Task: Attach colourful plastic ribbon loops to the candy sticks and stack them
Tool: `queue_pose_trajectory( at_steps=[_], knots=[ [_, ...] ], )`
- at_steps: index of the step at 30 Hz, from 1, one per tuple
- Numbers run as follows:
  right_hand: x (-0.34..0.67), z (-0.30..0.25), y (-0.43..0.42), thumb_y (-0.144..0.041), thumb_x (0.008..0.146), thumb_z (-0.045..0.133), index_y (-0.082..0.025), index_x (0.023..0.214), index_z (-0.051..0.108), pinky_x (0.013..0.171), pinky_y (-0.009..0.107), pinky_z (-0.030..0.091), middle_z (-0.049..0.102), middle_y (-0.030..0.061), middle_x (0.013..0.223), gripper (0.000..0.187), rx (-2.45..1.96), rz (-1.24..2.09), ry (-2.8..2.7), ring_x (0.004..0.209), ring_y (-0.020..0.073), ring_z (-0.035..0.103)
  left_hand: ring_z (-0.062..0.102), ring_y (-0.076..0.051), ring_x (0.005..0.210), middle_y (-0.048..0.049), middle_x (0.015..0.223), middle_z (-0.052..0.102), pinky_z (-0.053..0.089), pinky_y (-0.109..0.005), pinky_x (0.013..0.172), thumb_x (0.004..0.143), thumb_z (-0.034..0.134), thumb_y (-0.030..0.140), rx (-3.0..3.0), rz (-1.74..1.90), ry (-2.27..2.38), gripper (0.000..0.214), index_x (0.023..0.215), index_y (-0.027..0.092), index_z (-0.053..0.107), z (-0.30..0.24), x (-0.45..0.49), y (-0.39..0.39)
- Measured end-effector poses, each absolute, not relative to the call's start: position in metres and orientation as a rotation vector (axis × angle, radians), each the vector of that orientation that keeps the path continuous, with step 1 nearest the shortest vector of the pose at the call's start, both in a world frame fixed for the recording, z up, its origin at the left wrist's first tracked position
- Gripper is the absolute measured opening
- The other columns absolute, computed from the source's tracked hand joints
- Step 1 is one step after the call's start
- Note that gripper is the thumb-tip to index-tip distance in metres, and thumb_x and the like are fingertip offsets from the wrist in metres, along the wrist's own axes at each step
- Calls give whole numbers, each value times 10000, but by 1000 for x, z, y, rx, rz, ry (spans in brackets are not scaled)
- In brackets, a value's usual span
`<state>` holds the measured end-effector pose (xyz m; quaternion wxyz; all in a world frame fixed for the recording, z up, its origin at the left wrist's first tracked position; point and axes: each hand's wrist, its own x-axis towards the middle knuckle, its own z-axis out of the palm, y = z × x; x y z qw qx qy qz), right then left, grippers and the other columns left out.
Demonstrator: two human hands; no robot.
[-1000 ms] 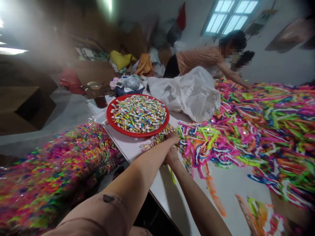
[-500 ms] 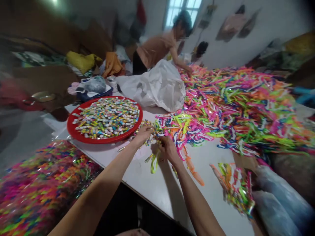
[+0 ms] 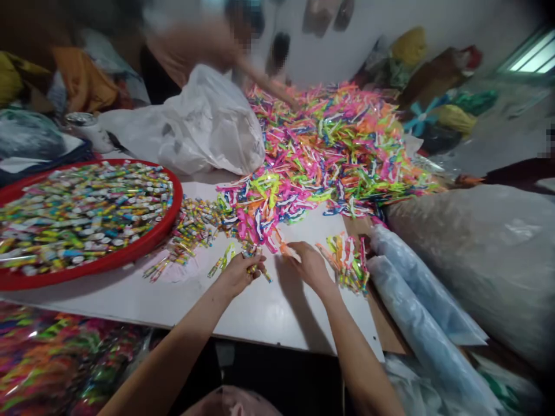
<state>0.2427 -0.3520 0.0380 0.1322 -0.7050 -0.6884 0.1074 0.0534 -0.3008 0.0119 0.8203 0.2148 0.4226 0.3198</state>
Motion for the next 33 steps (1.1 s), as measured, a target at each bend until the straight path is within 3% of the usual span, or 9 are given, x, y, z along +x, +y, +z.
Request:
queue_pose_trajectory(
  at_steps=[2,5,8,11,16,23,28,33],
  knots=[
    [256,26,-360,-196,873,517,-147,1091,593,748,285,427,610,121,1077,236,-2391,268,-1880,1019,221,555,585,-79,555,-55,722,672,383,-155,450,709,713,111,499,655,910,113,795,96,640,13,52,-311],
    [254,11,-374,-216,924,431,-162,984,589,638,270,383,614,82,958,177,-2584,232,-1807,887,197,580,601,-91,572,-60,741,679,426,-172,485,735,695,130,545,623,910,94,805,104,638,14,50,-325],
    [239,2,-392,-161,932,388,-167,1010,574,658,283,364,602,71,933,202,-2629,40,-1738,846,191,567,640,-129,642,-79,763,678,509,-231,582,813,598,161,470,600,890,93,801,86,651,12,51,-331],
    [225,-3,-412,-112,905,417,-180,1079,578,715,304,358,601,84,985,247,-2576,8,-1856,912,215,539,638,-123,634,-96,759,677,503,-213,564,834,539,144,389,576,873,160,792,57,667,10,53,-333],
    [220,3,-423,-257,932,447,-206,1027,602,754,297,366,602,70,1020,189,-2448,160,-1806,937,207,528,613,-99,590,-74,717,672,450,-175,509,731,678,161,495,601,879,95,758,71,670,0,51,-338],
    [237,2,-394,-271,828,574,-166,899,597,599,267,351,601,90,974,129,-2525,373,-1546,851,197,577,570,-90,569,-23,670,642,390,-179,484,595,810,308,715,730,910,297,754,127,637,2,41,-348],
    [235,17,-398,-308,722,646,-176,777,574,539,248,363,551,-18,622,160,-2144,680,-1272,575,137,517,527,-70,532,-13,692,631,346,-180,465,584,816,368,721,710,915,381,803,136,608,10,29,-352],
    [199,47,-396,-377,730,641,-172,870,593,555,249,446,613,12,771,252,-1583,756,-1069,626,133,552,515,-75,542,8,615,589,372,-193,510,619,795,372,782,717,857,335,759,131,610,7,33,-358]
  ],
)
